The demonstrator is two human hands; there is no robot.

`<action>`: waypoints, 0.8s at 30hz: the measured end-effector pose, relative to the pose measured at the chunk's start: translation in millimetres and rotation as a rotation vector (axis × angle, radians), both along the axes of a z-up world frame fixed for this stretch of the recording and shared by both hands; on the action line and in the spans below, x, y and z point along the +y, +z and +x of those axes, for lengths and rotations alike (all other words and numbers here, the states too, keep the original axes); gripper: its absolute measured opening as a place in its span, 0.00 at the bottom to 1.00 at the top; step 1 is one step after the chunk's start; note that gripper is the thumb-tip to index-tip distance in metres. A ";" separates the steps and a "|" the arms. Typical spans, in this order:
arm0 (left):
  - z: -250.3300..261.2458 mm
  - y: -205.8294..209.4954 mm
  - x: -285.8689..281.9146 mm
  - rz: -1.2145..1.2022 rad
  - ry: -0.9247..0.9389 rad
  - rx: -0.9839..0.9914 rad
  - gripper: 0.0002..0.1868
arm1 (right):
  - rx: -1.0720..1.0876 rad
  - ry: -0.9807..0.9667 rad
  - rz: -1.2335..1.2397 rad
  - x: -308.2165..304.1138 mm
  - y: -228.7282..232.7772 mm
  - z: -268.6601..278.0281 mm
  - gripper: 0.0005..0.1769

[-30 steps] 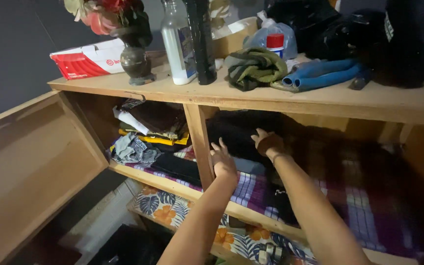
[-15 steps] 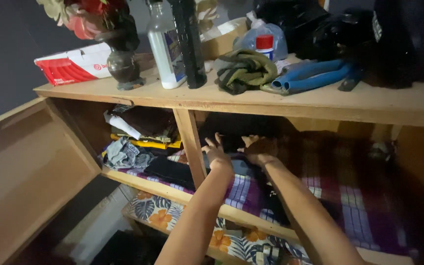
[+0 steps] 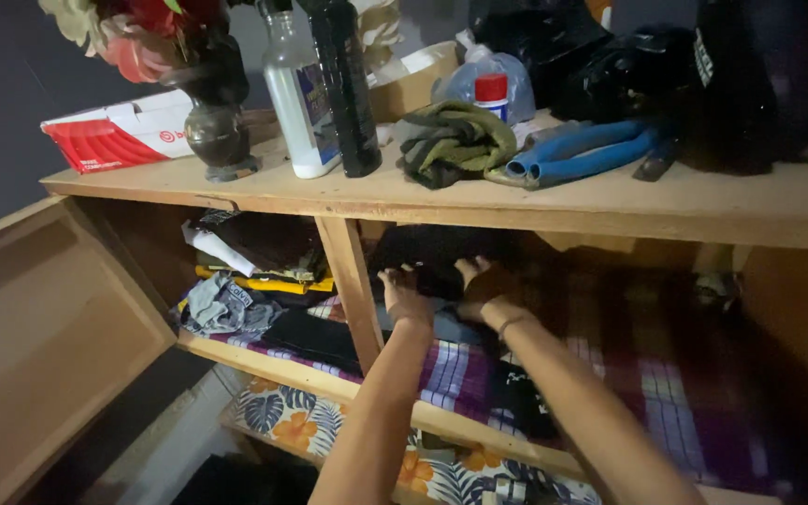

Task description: Organizing clothes by taking various items from a shelf and laying them out on a bed.

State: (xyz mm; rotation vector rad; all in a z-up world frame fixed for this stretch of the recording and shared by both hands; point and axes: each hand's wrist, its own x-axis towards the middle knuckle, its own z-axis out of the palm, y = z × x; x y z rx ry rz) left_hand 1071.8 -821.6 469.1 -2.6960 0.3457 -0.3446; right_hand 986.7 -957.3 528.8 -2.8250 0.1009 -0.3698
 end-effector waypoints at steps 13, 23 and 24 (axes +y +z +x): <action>-16.9 12.4 15.4 -0.077 -0.100 -0.236 0.30 | -0.191 -0.146 0.230 -13.6 20.5 3.0 0.27; -70.0 59.4 19.6 -0.550 -0.398 -0.466 0.26 | -0.332 0.088 -0.391 -48.2 44.5 -48.0 0.22; -81.5 65.5 21.2 -0.478 -0.406 -0.346 0.21 | -0.360 0.140 -0.353 -52.8 42.9 -52.0 0.28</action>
